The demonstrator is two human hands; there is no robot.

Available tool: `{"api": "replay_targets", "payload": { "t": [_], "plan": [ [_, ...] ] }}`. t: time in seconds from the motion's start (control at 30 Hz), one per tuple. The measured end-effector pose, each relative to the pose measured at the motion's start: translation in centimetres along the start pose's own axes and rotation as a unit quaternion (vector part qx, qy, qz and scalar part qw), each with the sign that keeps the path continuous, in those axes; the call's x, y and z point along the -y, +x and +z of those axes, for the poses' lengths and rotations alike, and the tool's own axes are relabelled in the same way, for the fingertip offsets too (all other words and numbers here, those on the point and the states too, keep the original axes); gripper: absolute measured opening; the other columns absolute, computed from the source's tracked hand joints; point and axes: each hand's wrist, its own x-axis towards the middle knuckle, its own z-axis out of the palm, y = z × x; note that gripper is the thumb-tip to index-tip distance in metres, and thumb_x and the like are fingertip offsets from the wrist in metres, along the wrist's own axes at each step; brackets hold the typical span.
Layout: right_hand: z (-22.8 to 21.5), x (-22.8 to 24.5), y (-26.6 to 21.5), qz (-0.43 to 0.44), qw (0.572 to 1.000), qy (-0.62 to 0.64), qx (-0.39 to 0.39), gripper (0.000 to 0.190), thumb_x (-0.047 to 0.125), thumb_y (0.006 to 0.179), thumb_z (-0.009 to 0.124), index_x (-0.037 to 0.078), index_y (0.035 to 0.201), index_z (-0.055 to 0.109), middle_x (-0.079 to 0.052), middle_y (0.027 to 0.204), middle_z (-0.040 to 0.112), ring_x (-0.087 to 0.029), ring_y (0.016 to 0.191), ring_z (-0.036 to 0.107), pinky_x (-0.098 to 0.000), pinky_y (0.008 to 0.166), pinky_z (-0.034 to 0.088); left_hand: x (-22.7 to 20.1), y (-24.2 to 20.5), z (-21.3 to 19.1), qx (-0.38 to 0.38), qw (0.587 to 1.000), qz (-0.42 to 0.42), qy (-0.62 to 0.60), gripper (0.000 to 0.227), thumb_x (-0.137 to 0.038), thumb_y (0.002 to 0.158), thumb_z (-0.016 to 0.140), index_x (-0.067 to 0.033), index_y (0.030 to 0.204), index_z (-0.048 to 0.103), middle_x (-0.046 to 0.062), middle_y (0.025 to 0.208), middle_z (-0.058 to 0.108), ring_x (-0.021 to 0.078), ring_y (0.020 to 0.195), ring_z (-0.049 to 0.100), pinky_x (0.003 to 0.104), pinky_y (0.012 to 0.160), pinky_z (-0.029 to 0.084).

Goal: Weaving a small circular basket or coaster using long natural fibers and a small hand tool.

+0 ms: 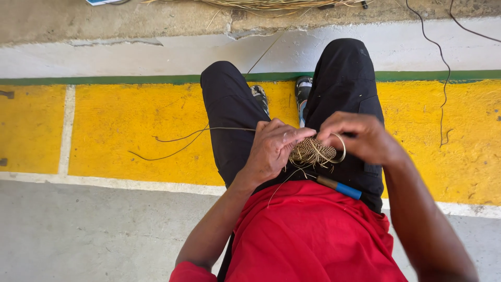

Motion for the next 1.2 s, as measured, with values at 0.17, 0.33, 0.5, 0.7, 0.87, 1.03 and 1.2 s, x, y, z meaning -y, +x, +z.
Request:
{"api": "replay_targets", "payload": {
  "t": [0.17,0.33,0.5,0.7,0.87,1.03,1.2],
  "plan": [
    [-0.9,-1.1,2.2,0.246,0.965,0.035,0.083,0.017,0.014,0.094,0.070,0.008,0.109,0.076,0.001,0.094,0.074,-0.007,0.088,0.065,-0.0262,0.080,0.055,-0.9,-0.4,-0.3,-0.015,0.999,0.051,0.013,0.043,-0.002,0.094,0.062,-0.0241,0.130,0.070,-0.006,0.095,0.071,0.0131,0.090,0.059,0.033,0.089,0.033],
    [0.1,-5.4,2.4,0.221,0.946,0.117,0.206,0.014,0.012,0.095,0.071,0.004,0.106,0.075,-0.002,0.087,0.066,-0.008,0.080,0.057,-0.0269,0.072,0.048,-0.5,-0.9,0.5,-0.037,0.999,0.019,-0.009,0.030,-0.011,0.101,0.066,-0.0170,0.130,0.068,-0.006,0.094,0.072,0.0131,0.087,0.060,0.032,0.088,0.036],
    [-1.0,-5.0,5.0,0.185,0.944,0.209,-0.178,0.016,0.018,0.110,0.062,0.002,0.111,0.064,0.001,0.099,0.064,-0.011,0.075,0.054,-0.0294,0.068,0.048,-1.0,-0.1,0.5,-0.017,1.000,-0.014,0.020,0.013,-0.020,0.102,0.067,-0.0158,0.113,0.072,-0.005,0.097,0.074,0.0141,0.091,0.063,0.032,0.091,0.039],
    [3.0,-2.6,0.5,0.064,0.990,0.127,-0.023,0.023,0.017,0.106,0.061,-0.001,0.118,0.068,-0.009,0.105,0.071,-0.012,0.099,0.064,-0.0289,0.086,0.054,0.1,1.0,-0.3,0.040,0.998,-0.053,0.002,0.017,-0.024,0.104,0.061,-0.0136,0.112,0.072,-0.001,0.100,0.073,0.0179,0.096,0.063,0.035,0.090,0.040],
    [3.0,-0.6,4.4,0.150,0.978,0.020,-0.141,0.021,0.020,0.107,0.059,0.002,0.103,0.068,-0.005,0.085,0.071,-0.009,0.076,0.067,-0.0250,0.068,0.056,-0.6,1.5,0.0,0.040,0.998,-0.051,-0.005,0.020,-0.027,0.106,0.059,-0.0138,0.110,0.072,-0.002,0.094,0.071,0.0184,0.091,0.062,0.035,0.089,0.040],
    [4.1,-1.8,8.5,0.160,0.946,0.167,-0.225,0.017,0.018,0.109,0.056,0.005,0.104,0.065,-0.002,0.071,0.059,-0.008,0.054,0.053,-0.0266,0.048,0.043,-0.5,1.3,0.3,0.032,0.998,-0.062,-0.004,0.020,-0.028,0.105,0.059,-0.0137,0.108,0.073,-0.002,0.091,0.071,0.0184,0.090,0.060,0.035,0.087,0.039],
    [5.5,-2.9,8.3,-0.041,0.962,-0.036,-0.268,0.012,0.007,0.110,0.055,0.001,0.107,0.065,-0.001,0.085,0.061,-0.005,0.070,0.054,-0.0243,0.059,0.045,-0.3,1.0,0.2,0.038,0.998,-0.047,-0.018,0.020,-0.027,0.105,0.058,-0.0129,0.109,0.073,-0.002,0.097,0.074,0.0171,0.093,0.062,0.035,0.092,0.038]
  ]
}}
